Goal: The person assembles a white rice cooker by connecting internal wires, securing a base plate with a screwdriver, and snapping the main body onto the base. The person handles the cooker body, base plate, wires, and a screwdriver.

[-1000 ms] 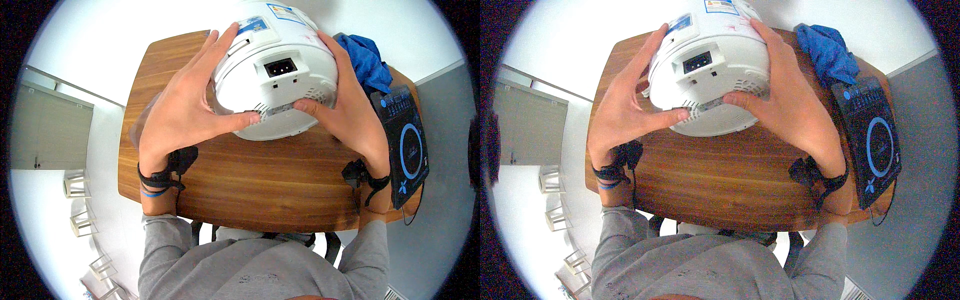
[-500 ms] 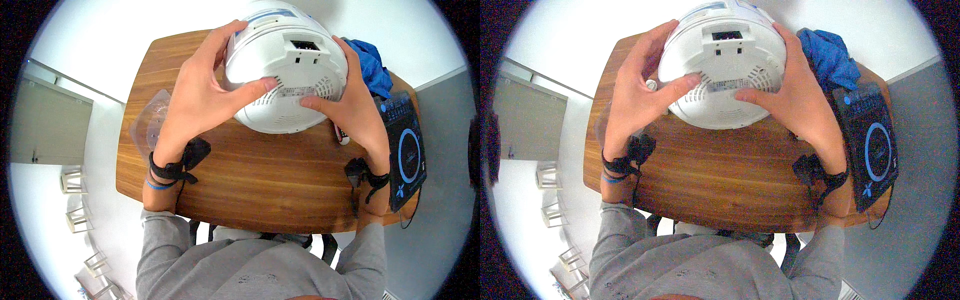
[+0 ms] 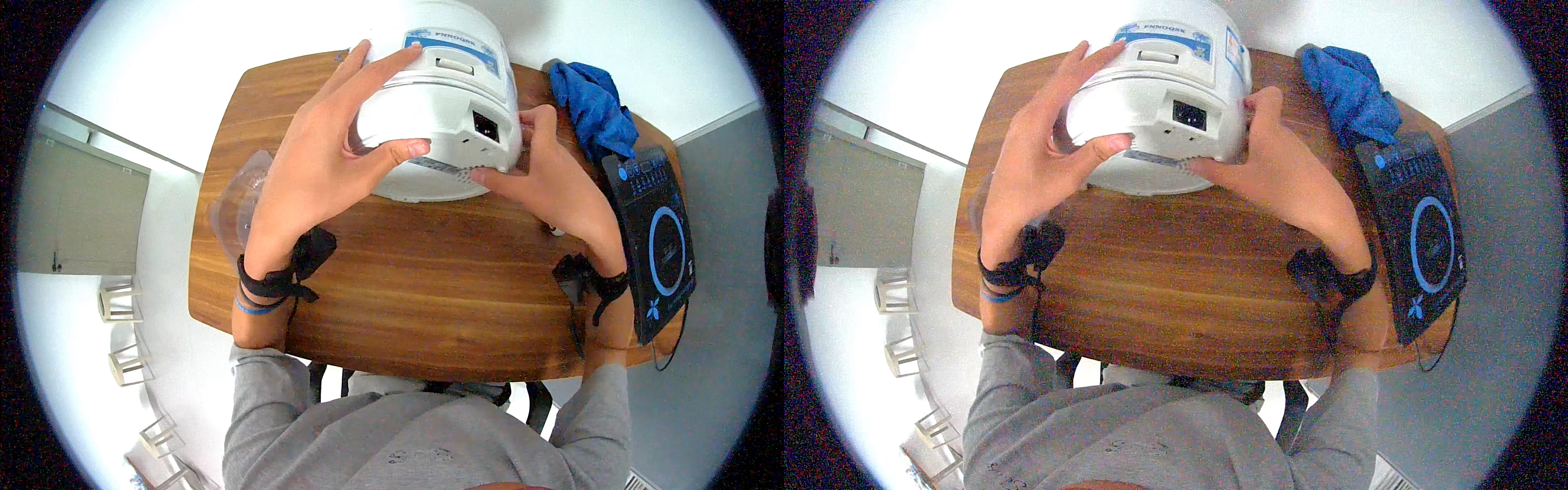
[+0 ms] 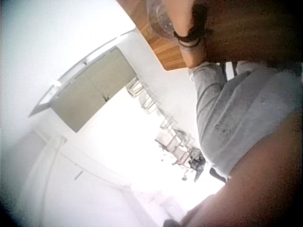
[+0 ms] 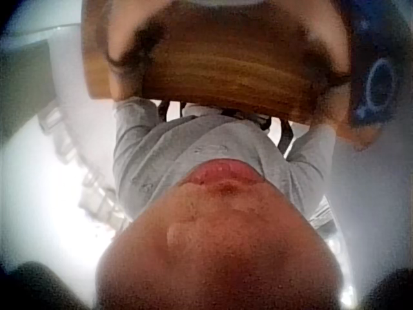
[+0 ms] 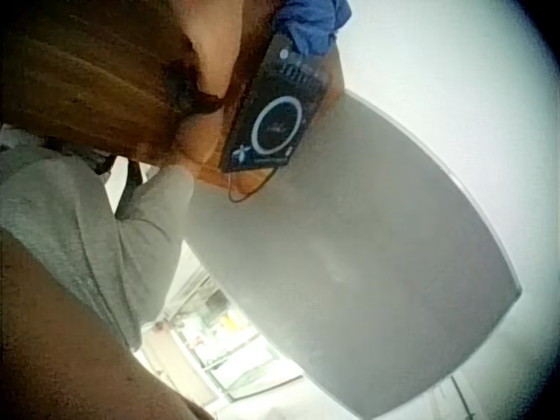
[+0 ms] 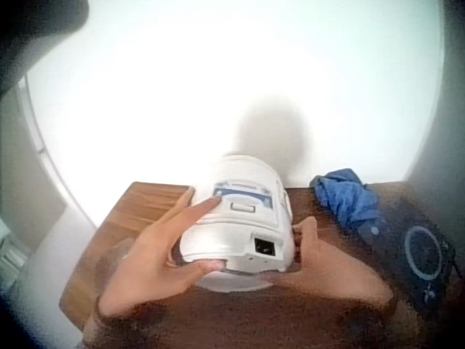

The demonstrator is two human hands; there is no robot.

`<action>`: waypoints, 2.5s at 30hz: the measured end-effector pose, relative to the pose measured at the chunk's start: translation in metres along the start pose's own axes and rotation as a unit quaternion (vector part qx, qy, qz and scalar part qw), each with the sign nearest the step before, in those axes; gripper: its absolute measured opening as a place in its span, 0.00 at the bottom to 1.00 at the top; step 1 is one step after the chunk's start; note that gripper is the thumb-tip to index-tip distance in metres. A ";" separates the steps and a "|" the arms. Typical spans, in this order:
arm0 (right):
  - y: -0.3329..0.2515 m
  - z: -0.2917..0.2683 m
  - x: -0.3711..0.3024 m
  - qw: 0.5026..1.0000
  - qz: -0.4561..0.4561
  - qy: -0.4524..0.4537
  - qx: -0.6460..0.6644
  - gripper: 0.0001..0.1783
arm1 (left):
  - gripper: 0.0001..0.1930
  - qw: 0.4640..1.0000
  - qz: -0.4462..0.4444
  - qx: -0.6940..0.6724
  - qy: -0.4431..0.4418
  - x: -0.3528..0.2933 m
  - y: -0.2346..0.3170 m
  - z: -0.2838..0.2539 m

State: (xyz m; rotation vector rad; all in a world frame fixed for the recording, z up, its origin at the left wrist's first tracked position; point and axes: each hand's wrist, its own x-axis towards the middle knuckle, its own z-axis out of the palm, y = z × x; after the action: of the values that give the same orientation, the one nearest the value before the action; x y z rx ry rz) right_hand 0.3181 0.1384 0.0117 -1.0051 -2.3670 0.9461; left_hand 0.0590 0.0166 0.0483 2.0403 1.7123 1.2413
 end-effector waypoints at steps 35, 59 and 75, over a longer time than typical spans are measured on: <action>-0.020 0.003 0.014 0.958 -0.259 0.113 -0.054 0.55 | 0.44 0.991 0.094 0.085 -0.035 0.010 -0.007 0.009; -0.013 -0.008 0.005 0.969 -0.200 0.119 -0.084 0.61 | 0.64 0.996 0.016 0.044 -0.081 0.001 -0.019 0.007; 0.014 0.017 0.012 0.990 -0.130 0.030 0.043 0.70 | 0.45 0.975 0.053 0.214 -0.005 -0.002 0.025 -0.010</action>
State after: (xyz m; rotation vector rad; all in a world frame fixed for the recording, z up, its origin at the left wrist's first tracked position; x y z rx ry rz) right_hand 0.3066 0.1475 -0.0083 -0.6626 -2.3157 0.8961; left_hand 0.0699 0.0041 0.0691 2.3935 2.0318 0.9450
